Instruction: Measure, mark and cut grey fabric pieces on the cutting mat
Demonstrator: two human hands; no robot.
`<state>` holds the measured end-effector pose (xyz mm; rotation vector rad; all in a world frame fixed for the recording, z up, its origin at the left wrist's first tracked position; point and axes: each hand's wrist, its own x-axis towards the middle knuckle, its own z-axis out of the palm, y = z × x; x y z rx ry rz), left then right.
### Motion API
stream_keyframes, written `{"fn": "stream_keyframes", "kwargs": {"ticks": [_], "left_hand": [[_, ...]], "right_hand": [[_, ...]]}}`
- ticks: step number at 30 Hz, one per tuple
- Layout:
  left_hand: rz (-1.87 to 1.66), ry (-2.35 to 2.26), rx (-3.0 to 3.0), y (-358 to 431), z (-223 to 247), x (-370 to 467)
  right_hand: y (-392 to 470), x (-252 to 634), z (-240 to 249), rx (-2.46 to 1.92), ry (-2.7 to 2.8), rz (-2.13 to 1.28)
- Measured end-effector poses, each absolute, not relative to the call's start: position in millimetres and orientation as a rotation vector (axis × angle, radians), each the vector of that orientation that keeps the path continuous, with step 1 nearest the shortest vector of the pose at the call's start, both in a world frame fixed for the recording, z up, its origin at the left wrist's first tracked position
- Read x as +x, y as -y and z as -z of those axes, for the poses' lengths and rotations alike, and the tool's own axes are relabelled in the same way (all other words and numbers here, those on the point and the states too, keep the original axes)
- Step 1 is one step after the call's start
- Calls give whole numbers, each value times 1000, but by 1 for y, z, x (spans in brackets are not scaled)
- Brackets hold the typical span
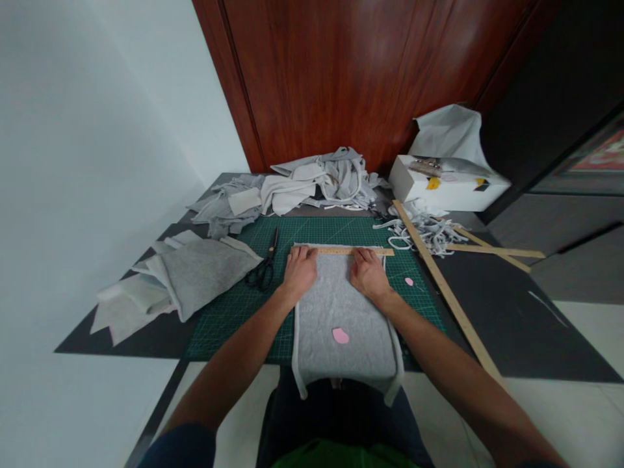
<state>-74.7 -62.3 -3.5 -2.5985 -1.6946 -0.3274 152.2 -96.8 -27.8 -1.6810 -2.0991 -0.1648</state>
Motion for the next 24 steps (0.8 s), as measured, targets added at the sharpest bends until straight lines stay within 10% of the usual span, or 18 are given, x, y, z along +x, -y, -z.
{"fn": "stream_keyframes", "kwargs": {"ticks": [24], "left_hand": [[362,1725,-2553,63,5,-73]], "right_hand": [[102,150,25,-1927,1888,216]]}}
